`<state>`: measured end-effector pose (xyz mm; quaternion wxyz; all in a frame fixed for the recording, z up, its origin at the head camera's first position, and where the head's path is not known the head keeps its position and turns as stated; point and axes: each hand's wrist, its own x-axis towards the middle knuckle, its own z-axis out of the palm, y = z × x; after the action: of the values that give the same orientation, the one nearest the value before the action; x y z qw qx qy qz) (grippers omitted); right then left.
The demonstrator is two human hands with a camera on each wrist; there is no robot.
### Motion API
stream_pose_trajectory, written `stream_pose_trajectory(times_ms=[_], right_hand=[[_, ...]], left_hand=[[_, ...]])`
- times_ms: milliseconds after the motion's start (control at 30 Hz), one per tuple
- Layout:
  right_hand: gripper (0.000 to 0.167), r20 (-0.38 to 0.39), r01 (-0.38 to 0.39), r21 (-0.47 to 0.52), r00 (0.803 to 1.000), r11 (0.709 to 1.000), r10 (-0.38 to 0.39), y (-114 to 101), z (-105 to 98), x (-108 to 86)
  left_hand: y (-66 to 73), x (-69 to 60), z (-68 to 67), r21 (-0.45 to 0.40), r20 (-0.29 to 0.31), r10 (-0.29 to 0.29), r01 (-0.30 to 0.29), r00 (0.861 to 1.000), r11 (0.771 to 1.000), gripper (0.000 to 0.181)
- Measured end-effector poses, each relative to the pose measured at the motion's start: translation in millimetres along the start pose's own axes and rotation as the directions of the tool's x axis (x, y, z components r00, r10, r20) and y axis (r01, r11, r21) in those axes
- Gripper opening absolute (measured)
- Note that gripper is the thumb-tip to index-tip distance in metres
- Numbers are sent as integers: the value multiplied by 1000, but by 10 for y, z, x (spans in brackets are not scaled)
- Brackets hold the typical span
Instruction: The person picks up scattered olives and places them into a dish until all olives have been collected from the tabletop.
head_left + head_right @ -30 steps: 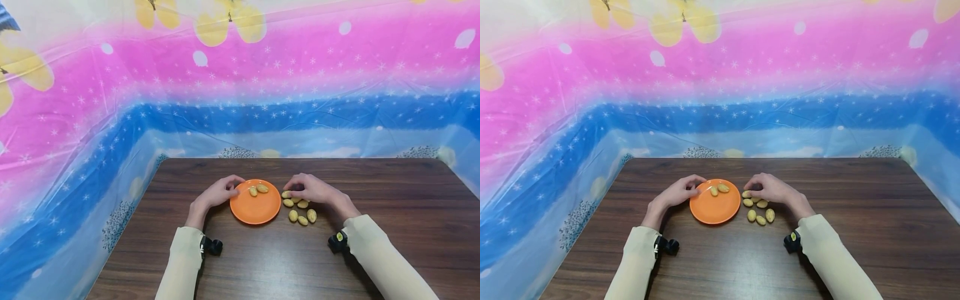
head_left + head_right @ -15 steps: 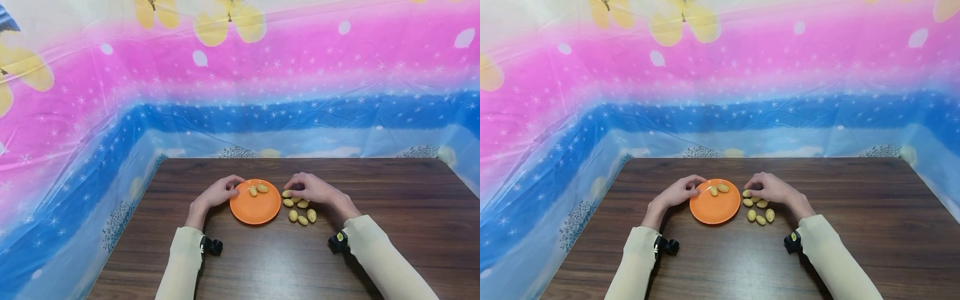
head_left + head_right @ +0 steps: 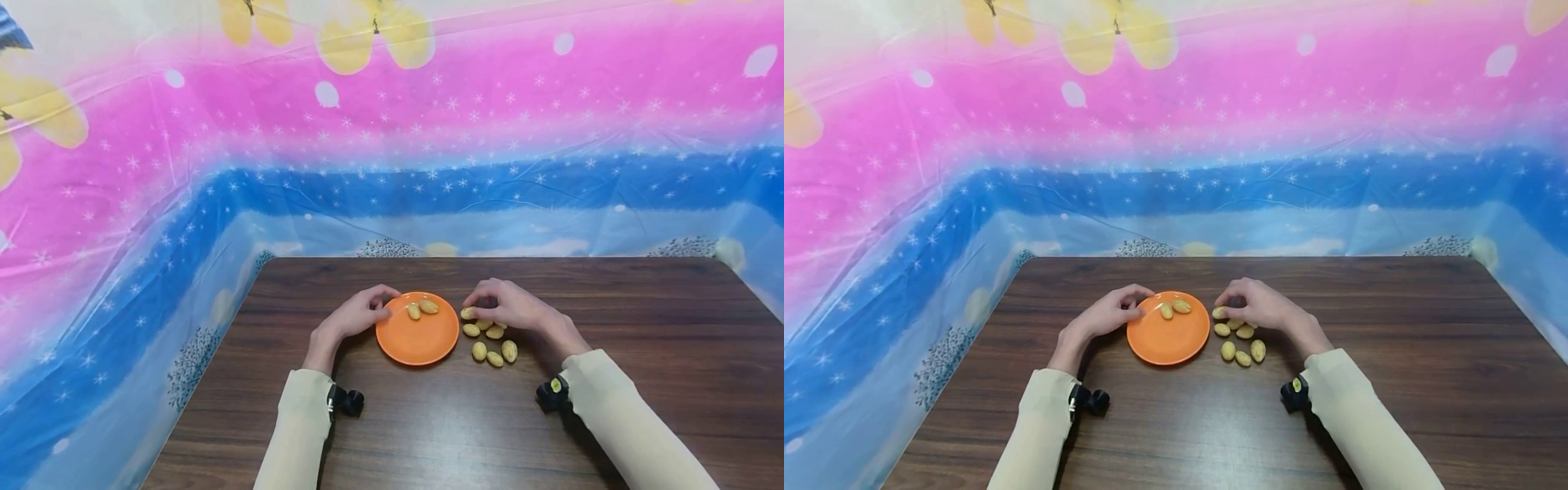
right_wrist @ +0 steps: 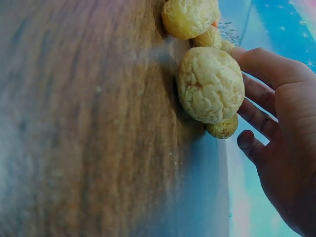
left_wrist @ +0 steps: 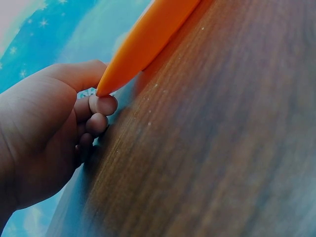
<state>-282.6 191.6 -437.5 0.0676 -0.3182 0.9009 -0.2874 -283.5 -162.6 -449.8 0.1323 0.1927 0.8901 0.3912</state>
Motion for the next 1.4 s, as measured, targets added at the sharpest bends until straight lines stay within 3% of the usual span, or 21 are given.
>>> stream_pose_trajectory(times_ms=[633,1400], right_hand=[[19,-10,5,-8,1000,1000,-5,-106,-43,60],[20,-22,77,-8,997,997,-77,-287,22,208]], left_hand=[[1,-13,-2,-1,7,2,-2,1000,1000,37],[7,-2,-12,10,11,6,-6,1000,1000,37]])
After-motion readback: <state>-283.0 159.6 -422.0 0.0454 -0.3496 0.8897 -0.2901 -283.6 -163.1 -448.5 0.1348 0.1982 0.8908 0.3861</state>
